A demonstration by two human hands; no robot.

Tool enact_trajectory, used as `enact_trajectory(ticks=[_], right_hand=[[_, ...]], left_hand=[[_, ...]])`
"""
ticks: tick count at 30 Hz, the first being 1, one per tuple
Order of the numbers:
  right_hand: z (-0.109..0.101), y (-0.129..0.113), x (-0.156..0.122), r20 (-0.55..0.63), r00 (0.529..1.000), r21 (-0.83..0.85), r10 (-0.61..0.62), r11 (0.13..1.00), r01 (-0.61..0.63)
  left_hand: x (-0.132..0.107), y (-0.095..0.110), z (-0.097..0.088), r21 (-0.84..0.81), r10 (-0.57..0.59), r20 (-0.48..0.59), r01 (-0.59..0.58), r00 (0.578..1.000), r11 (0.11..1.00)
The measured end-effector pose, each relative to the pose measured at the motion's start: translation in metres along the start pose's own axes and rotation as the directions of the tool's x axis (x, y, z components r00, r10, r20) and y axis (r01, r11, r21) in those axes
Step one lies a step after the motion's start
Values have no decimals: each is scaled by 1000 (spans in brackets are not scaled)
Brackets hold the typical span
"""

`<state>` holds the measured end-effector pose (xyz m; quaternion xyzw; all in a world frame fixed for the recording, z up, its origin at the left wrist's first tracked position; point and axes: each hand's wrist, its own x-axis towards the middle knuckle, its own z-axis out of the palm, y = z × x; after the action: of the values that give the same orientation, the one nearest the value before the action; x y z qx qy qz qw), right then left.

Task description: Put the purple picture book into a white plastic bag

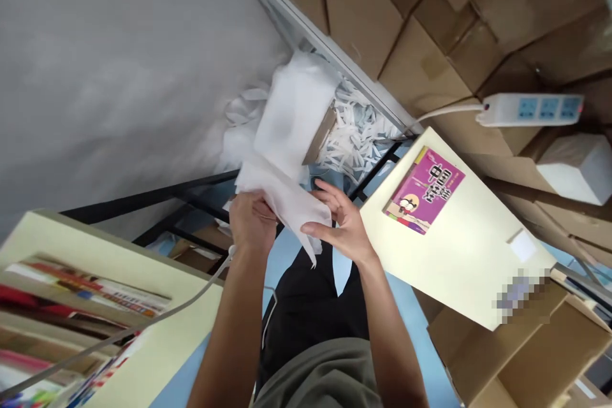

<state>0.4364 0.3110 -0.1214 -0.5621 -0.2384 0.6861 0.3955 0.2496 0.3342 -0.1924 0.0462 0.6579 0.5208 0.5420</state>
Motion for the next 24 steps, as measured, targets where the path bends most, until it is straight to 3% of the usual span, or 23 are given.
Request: enact_trajectory(ticks=[4,6,7,9,11,13,14,16,19,21,24], right_hand=[[-26,4,-38,-302,953,-66,-6,998,-15],[-38,5,-53,-403,915,-54,-9,998,-14],[-45,6,-60,-448,894,-43,-15,999,-6],[-63,9,-75,-524,851,-31,-27,999,13],[-85,13,-91,-569,822,-30,-40,999,27],[-112,21,-110,-594,802,-24,-53,999,48],[-127,25,-121,-607,793,-16,-58,998,61],[-157,36,-144,-637,768,-4,-64,997,79],[-202,55,-181,-697,713,0,-75,995,104],[-230,67,-206,-731,676,-2,-89,992,129],[-269,85,-237,-758,645,-8,-98,990,141]], left_hand=[[-42,-16,23,189,41,138,-67,990,980],[-65,-21,29,348,179,275,-271,945,898],[-76,-23,32,421,269,373,-420,888,804],[-101,-26,36,471,381,607,-701,698,535],[-127,-31,41,390,332,804,-859,493,331],[-153,-42,46,266,205,924,-928,322,259],[-166,-50,50,223,141,955,-945,261,240],[-191,-72,56,176,28,982,-966,185,189],[-228,-111,69,142,-88,987,-984,133,111],[-253,-138,80,107,-145,985,-990,93,94],[-288,-175,96,24,-224,975,-994,0,104]])
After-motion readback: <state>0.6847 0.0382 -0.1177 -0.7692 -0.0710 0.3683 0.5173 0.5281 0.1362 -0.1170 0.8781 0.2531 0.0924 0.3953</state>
